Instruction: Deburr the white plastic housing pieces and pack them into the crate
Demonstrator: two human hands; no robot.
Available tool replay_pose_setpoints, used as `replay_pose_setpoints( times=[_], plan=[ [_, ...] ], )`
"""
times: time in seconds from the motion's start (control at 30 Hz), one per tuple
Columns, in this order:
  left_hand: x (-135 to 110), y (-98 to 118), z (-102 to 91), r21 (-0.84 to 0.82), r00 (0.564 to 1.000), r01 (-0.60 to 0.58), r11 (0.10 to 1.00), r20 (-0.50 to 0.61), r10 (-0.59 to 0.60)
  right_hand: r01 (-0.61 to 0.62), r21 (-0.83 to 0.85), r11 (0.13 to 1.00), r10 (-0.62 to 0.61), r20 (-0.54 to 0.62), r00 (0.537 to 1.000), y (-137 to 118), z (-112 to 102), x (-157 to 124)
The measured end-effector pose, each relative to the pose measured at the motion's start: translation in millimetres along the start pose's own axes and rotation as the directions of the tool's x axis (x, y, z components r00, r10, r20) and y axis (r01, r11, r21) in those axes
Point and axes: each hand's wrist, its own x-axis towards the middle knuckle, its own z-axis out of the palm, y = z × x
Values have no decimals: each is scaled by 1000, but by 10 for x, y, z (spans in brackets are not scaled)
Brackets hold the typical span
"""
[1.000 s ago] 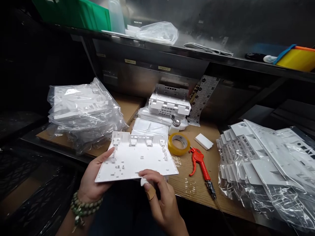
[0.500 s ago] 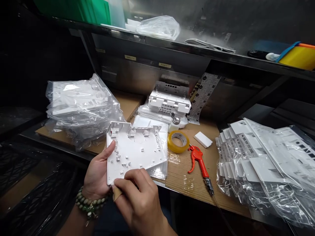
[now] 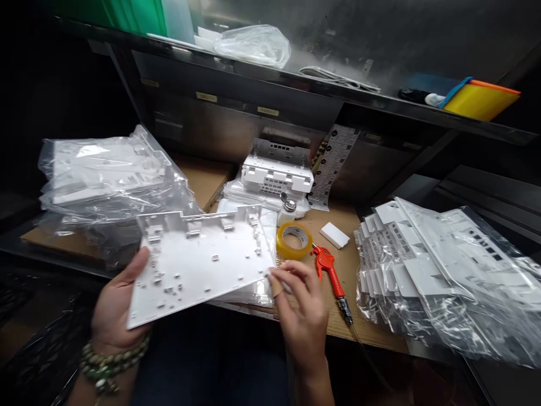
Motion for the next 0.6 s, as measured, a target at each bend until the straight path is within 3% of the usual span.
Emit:
replay_pose_setpoints(
  times=[0.07,0.17,0.27,0.33,0.5,0.53,0.6],
  plan=[
    [-23,47,-141,87,996,-89,992,9,88,-28,-39,999,26,-64,998,127,-128,37],
    [-35,51,-367,170,986,-133,976,-79,148,2,-37,999,-2,10,1000,185,-180,29],
    [-10,12,-604,177,980,-108,978,-148,135,47,-39,998,-43,86,995,161,-140,-6],
    [14,-16,-713,155,981,-52,987,-178,80,37,-48,998,-34,64,997,136,-124,-30],
    [-17,-31,-799,135,943,27,990,-334,19,92,-27,995,-88,124,988,198,-155,-65],
    [-43,-24,-825,149,950,47,988,-313,2,101,-40,994,-94,141,986,236,-166,-56],
    [-87,-18,-899,250,990,45,967,-141,-9,83,-71,994,-73,133,988,303,-192,-9]
  ],
)
